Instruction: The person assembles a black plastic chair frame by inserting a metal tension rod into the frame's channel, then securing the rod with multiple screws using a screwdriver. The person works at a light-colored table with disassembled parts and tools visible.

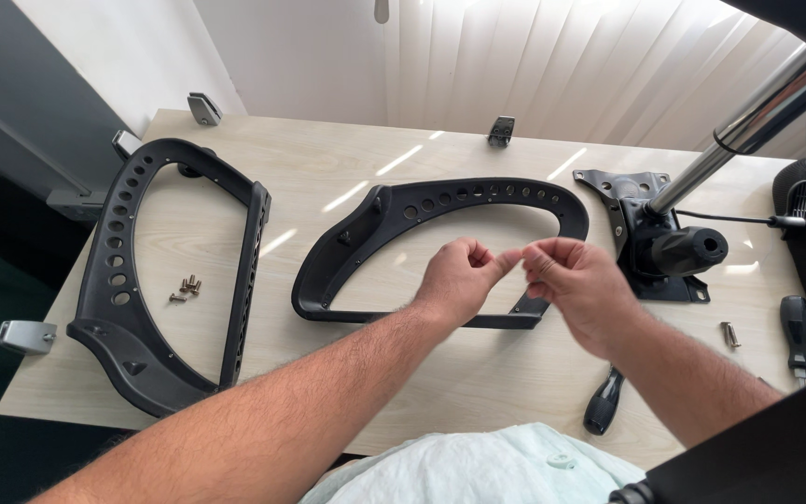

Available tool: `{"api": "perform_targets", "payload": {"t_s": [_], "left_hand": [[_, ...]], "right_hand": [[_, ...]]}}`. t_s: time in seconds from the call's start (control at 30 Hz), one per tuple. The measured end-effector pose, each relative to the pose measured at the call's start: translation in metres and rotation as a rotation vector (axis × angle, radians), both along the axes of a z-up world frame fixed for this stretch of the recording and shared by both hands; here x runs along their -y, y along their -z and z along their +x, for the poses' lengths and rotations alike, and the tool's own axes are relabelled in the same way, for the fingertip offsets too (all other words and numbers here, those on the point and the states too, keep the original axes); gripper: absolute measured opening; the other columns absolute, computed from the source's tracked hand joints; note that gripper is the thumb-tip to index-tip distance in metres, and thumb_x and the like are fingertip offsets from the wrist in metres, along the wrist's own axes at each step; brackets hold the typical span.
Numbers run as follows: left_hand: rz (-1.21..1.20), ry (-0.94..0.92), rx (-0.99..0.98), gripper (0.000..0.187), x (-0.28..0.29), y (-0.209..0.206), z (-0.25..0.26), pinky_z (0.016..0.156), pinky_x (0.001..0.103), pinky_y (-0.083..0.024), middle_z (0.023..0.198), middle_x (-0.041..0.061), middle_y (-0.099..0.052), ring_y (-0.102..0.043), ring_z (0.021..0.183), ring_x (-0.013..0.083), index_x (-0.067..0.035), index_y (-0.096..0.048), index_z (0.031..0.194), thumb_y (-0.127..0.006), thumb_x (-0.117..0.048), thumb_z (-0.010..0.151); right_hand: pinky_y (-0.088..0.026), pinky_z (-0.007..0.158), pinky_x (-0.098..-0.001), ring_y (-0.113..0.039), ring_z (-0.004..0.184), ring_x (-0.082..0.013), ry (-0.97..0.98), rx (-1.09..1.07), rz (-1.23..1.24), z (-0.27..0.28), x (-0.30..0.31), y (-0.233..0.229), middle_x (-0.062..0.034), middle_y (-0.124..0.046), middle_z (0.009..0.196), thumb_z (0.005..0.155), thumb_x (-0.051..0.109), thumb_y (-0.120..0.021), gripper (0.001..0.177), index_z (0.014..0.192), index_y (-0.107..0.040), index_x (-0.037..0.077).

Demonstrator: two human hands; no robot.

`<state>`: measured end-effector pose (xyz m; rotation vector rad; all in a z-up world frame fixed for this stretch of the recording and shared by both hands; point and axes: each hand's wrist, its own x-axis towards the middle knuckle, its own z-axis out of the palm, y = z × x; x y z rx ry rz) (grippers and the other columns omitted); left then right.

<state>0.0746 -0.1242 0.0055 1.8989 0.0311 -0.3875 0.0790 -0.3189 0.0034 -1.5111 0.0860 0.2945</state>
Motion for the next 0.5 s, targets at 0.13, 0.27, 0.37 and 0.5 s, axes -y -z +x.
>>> {"api": "perform_targets", "payload": {"t_s": [0.13, 0.27, 0.37, 0.5], "left_hand": [[0.385, 0.251, 0.077, 0.057, -0.019, -0.002, 0.001, 0.084, 0.035, -0.061, 0.109, 0.008, -0.066, -0.066, 0.101, 0.0148, -0.010, -0.064, 0.113, -0.069, -0.061, 0.088], [0.646, 0.420, 0.049, 0.066, -0.024, -0.003, -0.007, 0.099, 0.043, -0.056, 0.118, 0.009, -0.065, -0.063, 0.115, 0.0184, -0.011, -0.063, 0.126, -0.068, -0.065, 0.089], [0.638, 0.421, 0.040, 0.068, -0.025, -0.004, -0.010, 0.102, 0.044, -0.055, 0.120, 0.008, -0.066, -0.063, 0.117, 0.0185, -0.011, -0.065, 0.125, -0.070, -0.066, 0.085], [0.671, 0.427, 0.087, 0.072, -0.028, -0.004, -0.009, 0.103, 0.043, -0.055, 0.117, 0.008, -0.068, -0.065, 0.115, 0.0180, -0.012, -0.067, 0.122, -0.072, -0.070, 0.080]], "right_hand": [[-0.053, 0.069, -0.0297, -0.062, 0.076, -0.0154, -0.021, 0.102, -0.500, 0.029, 0.022, -0.006, -0.0072, -0.070, 0.083, 0.099, 0.022, -0.071, 0.022, 0.105, -0.071, 0.000], [-0.058, 0.078, -0.0348, -0.070, 0.085, -0.0178, -0.211, 0.291, -1.033, 0.055, 0.030, -0.017, -0.0083, -0.073, 0.095, 0.098, 0.022, -0.069, 0.021, 0.107, -0.072, 0.003], [-0.061, 0.084, -0.0365, -0.071, 0.091, -0.0202, -0.431, 0.305, -1.258, 0.068, 0.027, -0.018, -0.0082, -0.072, 0.103, 0.098, 0.023, -0.068, 0.020, 0.104, -0.073, 0.006], [-0.058, 0.096, -0.0351, -0.069, 0.104, -0.0182, -0.635, 0.323, -1.427, 0.074, 0.022, -0.009, -0.0039, -0.071, 0.106, 0.098, 0.027, -0.065, 0.019, 0.102, -0.074, 0.010]]}}
